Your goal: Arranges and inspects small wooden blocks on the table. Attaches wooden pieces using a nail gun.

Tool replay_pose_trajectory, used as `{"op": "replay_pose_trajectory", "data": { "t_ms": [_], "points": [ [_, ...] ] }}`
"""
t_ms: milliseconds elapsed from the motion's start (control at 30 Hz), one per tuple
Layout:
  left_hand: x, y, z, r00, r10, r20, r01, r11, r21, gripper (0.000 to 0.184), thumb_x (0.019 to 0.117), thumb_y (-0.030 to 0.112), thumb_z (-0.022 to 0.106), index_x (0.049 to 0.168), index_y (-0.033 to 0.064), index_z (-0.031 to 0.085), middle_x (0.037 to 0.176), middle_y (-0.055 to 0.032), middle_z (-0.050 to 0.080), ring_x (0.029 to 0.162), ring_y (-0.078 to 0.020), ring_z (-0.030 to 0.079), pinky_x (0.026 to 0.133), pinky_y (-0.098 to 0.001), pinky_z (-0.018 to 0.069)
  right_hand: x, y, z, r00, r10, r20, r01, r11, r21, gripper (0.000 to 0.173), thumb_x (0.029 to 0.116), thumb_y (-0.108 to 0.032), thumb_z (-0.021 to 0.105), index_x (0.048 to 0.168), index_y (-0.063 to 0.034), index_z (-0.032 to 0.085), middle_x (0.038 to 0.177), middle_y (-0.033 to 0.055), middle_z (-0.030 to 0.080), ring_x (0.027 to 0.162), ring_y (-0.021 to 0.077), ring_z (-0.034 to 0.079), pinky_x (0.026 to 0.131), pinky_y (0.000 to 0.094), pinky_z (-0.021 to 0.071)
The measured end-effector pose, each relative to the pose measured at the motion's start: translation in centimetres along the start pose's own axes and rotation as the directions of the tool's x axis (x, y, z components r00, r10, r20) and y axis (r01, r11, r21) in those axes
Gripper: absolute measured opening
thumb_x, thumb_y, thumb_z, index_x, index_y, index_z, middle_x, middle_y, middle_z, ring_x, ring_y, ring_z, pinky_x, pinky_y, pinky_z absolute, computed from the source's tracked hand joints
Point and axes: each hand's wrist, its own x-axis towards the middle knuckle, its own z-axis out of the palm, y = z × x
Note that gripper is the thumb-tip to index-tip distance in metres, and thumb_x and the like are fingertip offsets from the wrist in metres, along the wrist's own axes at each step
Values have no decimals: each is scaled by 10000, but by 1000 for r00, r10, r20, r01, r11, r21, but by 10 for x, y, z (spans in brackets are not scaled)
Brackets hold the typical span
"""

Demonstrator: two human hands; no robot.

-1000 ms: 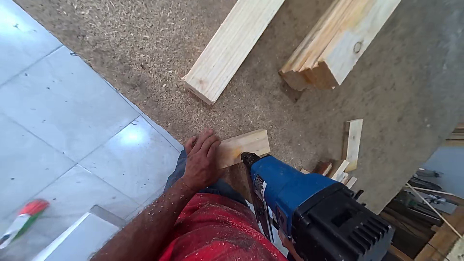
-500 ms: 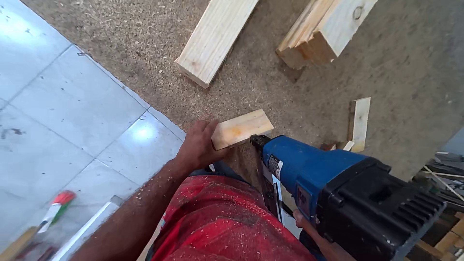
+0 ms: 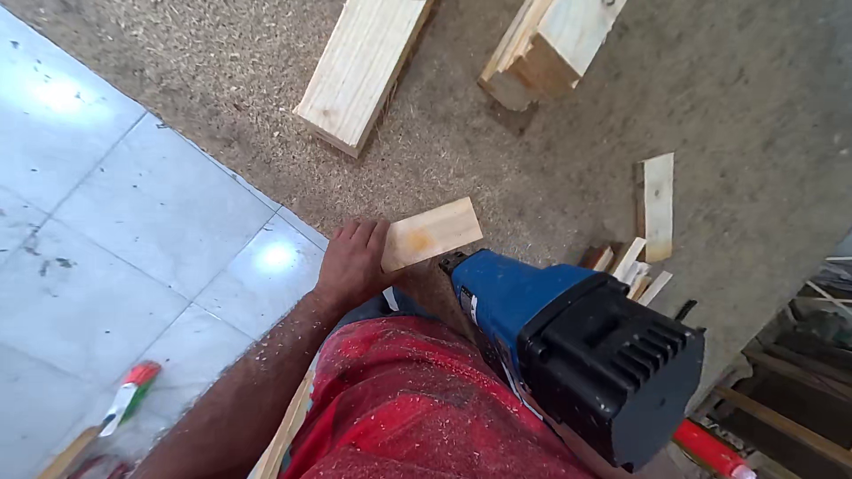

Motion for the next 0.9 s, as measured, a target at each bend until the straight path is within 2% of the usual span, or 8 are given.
{"op": "replay_pose_trajectory", "data": {
  "t_ms": [100,267,467,667,733,800,833,900],
  "points": [
    [-7,0,11,994,24,-107,-16,998,68,853,715,605,801,1333,48,615,1156,-163,689,1046,-359,656,874,-545,506,-4,-3,1,993,76,94,-63,989,-132,349,998,-192,646,1149,118,691,1082,134,739,1059,16,656,991,147,468],
    [-13,-1,24,975,-34,-219,38,999,15,786,704,563,820,1336,129,650,1226,-88,700,1191,-318,609,979,-552,450,10,-11,3,971,105,215,-23,935,-354,409,1050,-220,525,1272,97,654,1218,210,700,1164,127,640,1072,230,421],
    [-15,-5,31,958,-61,-280,46,997,-61,763,677,575,812,1319,186,679,1258,-40,709,1245,-284,595,1064,-548,400,45,-21,21,997,37,66,-26,987,-159,304,978,-257,694,1103,19,709,973,-1,734,921,-34,665,905,185,552],
    [-14,-8,33,952,-56,-302,31,996,-85,734,695,571,808,1314,198,681,1248,-22,714,1243,-263,596,1065,-526,396,49,6,29,997,-52,52,62,974,-218,330,1004,-294,666,1132,8,708,985,19,736,935,-5,673,892,189,555],
    [-16,-8,33,952,-52,-302,24,995,-96,710,726,572,785,1319,197,680,1257,-23,714,1249,-266,598,1065,-524,406,54,-15,40,960,269,71,-233,916,-325,331,1050,-197,560,1208,78,656,1080,124,699,1020,50,635,954,176,478],
    [-15,-9,33,948,-47,-314,14,994,-105,693,726,550,785,1311,191,685,1248,-25,718,1237,-269,605,1052,-518,417,79,-31,78,785,612,-97,-608,731,-310,379,1071,-27,423,1378,182,498,1360,317,574,1243,227,559,1097,252,369],
    [-15,-10,33,946,-45,-322,11,994,-108,695,719,546,789,1307,190,688,1245,-26,720,1231,-272,609,1050,-517,419,90,-30,93,717,677,-166,-692,664,-283,397,1071,18,375,1419,197,440,1446,350,501,1328,294,510,1144,280,324],
    [-16,-10,33,946,-44,-322,8,994,-112,688,709,524,794,1301,190,689,1241,-22,720,1224,-271,611,1046,-516,414,95,-27,101,692,702,-167,-709,616,-343,403,1063,38,362,1418,218,426,1474,376,466,1367,359,483,1163,300,312]
  ]
}}
